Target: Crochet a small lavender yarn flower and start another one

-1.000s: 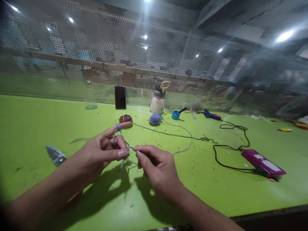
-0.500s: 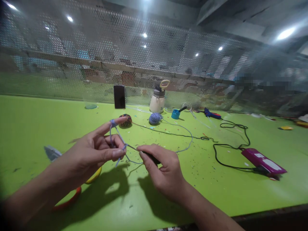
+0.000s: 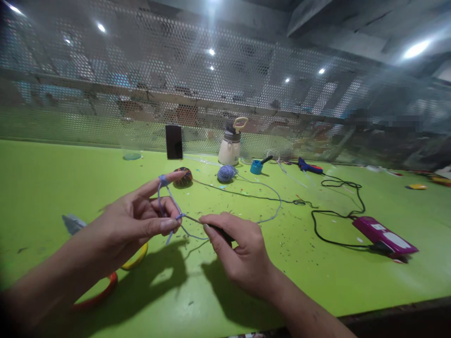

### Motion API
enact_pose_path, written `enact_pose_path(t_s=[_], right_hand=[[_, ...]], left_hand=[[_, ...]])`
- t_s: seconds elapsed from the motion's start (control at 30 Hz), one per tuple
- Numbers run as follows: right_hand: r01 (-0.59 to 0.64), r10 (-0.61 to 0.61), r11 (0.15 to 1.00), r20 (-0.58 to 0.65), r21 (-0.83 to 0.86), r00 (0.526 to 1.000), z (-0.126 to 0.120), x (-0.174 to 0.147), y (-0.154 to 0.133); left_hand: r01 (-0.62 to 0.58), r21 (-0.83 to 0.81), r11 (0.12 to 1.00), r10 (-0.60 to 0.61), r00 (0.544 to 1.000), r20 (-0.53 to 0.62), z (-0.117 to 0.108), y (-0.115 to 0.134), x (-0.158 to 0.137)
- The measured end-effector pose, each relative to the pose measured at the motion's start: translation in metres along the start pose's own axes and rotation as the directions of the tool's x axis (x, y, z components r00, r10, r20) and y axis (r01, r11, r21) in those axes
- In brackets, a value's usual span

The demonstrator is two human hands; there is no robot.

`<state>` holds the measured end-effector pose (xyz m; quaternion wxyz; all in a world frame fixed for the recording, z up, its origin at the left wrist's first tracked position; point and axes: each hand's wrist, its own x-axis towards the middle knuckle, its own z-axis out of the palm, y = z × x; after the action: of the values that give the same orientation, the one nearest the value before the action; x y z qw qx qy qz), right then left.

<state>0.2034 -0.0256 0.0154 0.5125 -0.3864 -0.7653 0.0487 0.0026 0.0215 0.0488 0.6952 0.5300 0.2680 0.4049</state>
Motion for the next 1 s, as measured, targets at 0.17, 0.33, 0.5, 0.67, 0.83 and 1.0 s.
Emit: enact_pose_path(t_s=[0.17, 0.33, 0.5, 0.67, 0.83, 1.0], right_hand=[[0.006, -0.006, 1.000, 0.025, 0.004, 1.000, -0.0010, 0.0002, 0.0000], [0.016, -0.015, 1.000, 0.047, -0.002, 0.999, -0.0021, 0.0004, 0.0017], [-0.002, 0.002, 1.000, 0.064, 0.002, 0.998, -0.0018, 0.0002, -0.0002], [-0.008, 0.008, 1.000, 0.068, -0.002, 0.998, -0.0021, 0.0006, -0.0001], [-0.003, 0.002, 1.000, 0.081, 0.014, 0.997, -0.0023, -0.0004, 0.0021], [-0.039, 0.033, 0.998, 0.095, 0.057, 0.995, -0.0028, -0.0017, 0.0005]], left_hand=[[-0.015, -0.020, 1.000, 0.015, 0.999, 0.034, -0.0072, -0.0040, 0.0009], [-0.017, -0.034, 0.999, 0.018, 0.998, 0.053, -0.0087, -0.0065, 0.0008], [0.034, -0.017, 0.999, -0.033, 0.998, 0.060, -0.0038, 0.0000, -0.0006], [0.018, -0.042, 0.999, -0.015, 0.998, 0.066, -0.0040, 0.0000, -0.0018], [0.020, -0.071, 0.997, -0.015, 0.998, 0.067, -0.0057, -0.0007, -0.0020], [0.008, -0.036, 0.999, -0.007, 1.000, 0.013, -0.0048, 0.0007, 0.0002]])
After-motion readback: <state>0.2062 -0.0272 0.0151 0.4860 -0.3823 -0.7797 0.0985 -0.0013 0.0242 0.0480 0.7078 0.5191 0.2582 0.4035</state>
